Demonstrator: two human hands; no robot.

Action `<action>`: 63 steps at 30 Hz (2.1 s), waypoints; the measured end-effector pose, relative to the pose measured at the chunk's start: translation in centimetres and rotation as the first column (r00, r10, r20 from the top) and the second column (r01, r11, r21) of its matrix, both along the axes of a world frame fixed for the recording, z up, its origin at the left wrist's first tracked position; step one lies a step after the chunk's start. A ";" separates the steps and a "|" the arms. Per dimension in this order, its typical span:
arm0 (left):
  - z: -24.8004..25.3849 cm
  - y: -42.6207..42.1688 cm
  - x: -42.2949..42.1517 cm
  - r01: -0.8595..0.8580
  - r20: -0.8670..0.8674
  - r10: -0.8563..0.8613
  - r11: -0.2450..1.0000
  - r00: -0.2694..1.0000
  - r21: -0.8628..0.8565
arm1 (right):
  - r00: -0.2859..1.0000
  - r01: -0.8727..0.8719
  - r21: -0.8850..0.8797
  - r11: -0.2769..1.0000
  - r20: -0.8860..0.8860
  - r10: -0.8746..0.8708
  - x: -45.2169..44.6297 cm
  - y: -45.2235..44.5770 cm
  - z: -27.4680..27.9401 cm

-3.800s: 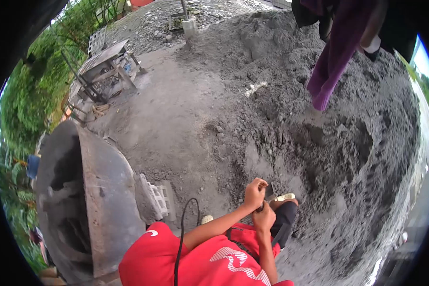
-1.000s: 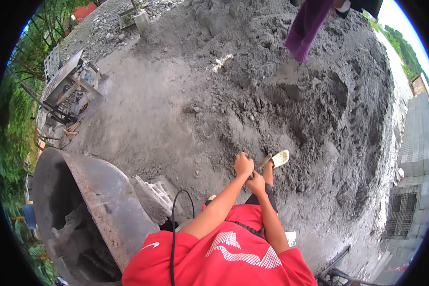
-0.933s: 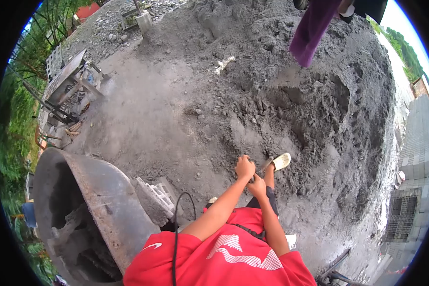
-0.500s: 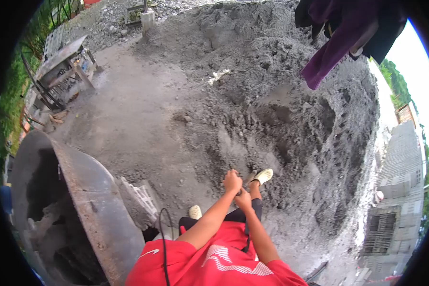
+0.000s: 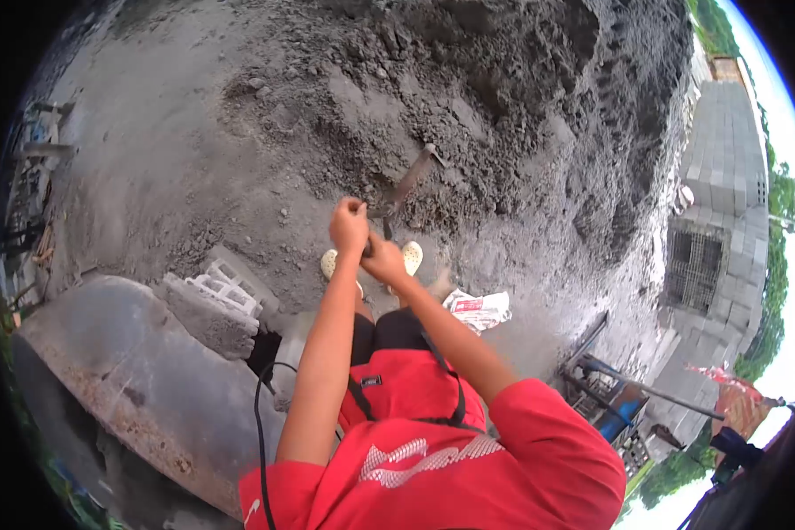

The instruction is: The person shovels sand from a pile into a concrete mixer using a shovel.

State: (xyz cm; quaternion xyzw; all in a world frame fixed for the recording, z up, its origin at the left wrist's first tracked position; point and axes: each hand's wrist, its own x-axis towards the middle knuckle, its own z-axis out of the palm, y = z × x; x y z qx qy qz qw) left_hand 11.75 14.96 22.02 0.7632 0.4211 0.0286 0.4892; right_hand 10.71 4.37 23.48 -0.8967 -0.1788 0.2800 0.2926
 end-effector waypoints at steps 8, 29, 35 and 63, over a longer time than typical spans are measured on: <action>-17.0 -6.2 -16.8 0.009 -0.103 -0.038 0.963 0.994 -0.269 | 0.929 -0.120 -0.141 0.983 -0.364 0.061 -11.4 -6.2 -10.3; -29.0 -38.1 3.0 -0.392 -0.459 -0.044 0.452 0.887 -0.801 | 0.916 0.184 -0.366 0.912 -0.273 -0.294 -17.6 -42.4 8.7; -30.2 -43.1 2.4 -0.354 -0.431 -0.040 0.506 0.901 -0.787 | 0.267 0.925 -0.288 0.248 0.029 -0.963 -19.8 -43.0 9.0; -19.2 -19.7 5.9 -0.433 -0.315 0.320 0.429 0.893 -0.793 | -0.283 0.959 -0.005 -0.285 -0.134 -0.950 -14.4 -38.3 -9.2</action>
